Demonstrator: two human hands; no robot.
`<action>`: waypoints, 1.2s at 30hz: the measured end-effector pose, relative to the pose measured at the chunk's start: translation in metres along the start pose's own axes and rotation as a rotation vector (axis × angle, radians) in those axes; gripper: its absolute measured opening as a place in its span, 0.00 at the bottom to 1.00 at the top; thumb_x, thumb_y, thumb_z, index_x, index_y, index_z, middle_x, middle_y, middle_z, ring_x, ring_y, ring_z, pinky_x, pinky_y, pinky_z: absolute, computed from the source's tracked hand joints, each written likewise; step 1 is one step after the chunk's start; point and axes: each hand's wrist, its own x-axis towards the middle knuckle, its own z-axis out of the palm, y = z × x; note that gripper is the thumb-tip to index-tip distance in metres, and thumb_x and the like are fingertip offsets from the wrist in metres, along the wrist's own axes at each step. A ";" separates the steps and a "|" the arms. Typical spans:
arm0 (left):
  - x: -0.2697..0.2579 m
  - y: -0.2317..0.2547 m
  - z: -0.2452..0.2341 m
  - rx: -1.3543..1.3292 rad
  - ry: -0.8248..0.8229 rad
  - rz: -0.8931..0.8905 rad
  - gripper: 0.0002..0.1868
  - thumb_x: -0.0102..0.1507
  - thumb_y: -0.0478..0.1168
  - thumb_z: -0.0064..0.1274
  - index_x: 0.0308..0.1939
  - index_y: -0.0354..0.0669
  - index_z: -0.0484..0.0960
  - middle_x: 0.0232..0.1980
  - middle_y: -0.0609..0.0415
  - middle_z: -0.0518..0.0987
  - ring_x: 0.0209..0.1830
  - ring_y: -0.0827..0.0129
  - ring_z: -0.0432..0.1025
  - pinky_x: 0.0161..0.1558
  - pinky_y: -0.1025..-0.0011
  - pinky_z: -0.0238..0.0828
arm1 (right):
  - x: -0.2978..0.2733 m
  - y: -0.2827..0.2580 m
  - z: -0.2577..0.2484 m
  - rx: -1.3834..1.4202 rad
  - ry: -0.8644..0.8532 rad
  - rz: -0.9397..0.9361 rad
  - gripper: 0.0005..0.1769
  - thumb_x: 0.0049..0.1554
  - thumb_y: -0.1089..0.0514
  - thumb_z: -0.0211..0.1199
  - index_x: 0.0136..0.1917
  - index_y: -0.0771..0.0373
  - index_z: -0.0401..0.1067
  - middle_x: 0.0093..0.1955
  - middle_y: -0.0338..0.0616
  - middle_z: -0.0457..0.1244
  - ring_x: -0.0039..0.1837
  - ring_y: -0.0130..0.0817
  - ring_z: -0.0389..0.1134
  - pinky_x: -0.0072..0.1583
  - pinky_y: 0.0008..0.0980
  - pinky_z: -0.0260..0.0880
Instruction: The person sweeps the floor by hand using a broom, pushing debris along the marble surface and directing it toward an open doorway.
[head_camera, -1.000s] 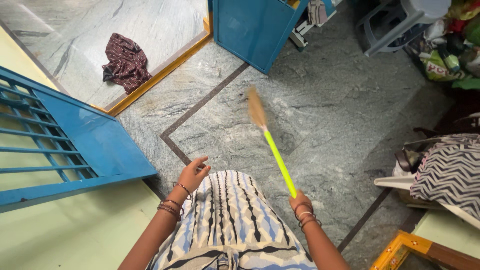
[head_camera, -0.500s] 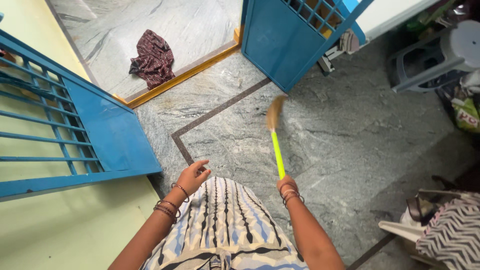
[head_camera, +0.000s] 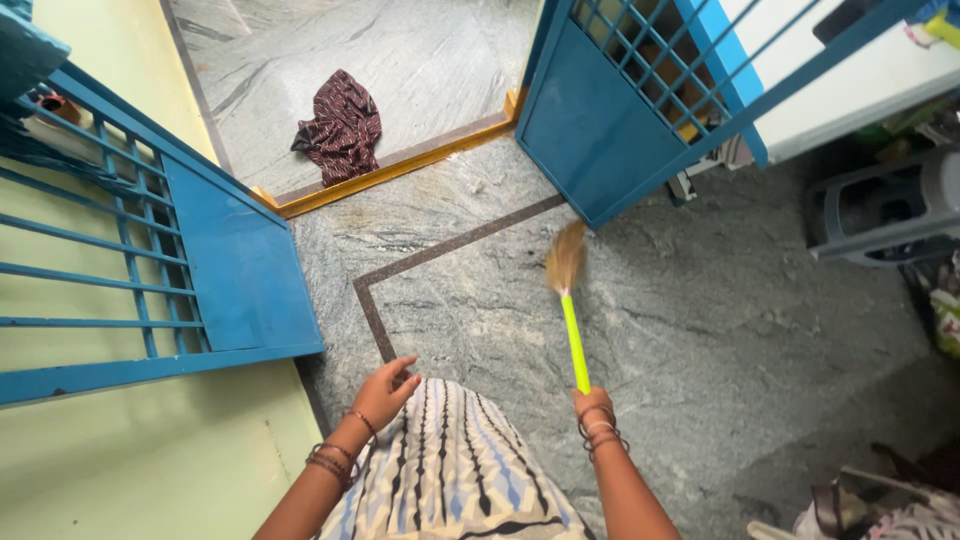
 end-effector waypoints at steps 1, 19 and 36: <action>-0.001 -0.001 0.001 -0.008 0.005 -0.031 0.26 0.63 0.46 0.58 0.64 0.48 0.78 0.44 0.51 0.86 0.39 0.69 0.82 0.45 0.70 0.79 | 0.013 -0.012 0.000 0.006 -0.024 -0.011 0.27 0.53 0.41 0.68 0.53 0.67 0.79 0.53 0.65 0.70 0.60 0.59 0.72 0.59 0.50 0.73; -0.036 -0.020 0.006 -0.080 0.082 -0.249 0.25 0.62 0.46 0.58 0.64 0.48 0.78 0.43 0.54 0.86 0.36 0.72 0.81 0.43 0.73 0.79 | 0.144 -0.221 0.049 -0.154 0.010 -0.229 0.20 0.57 0.48 0.61 0.58 0.60 0.76 0.57 0.59 0.69 0.60 0.58 0.71 0.59 0.53 0.72; -0.049 -0.027 0.004 -0.114 0.113 -0.212 0.24 0.63 0.45 0.57 0.63 0.47 0.78 0.42 0.54 0.85 0.35 0.72 0.81 0.42 0.72 0.79 | 0.126 -0.164 -0.015 -0.223 0.214 -0.264 0.23 0.55 0.39 0.67 0.53 0.58 0.78 0.51 0.58 0.71 0.56 0.58 0.73 0.55 0.53 0.74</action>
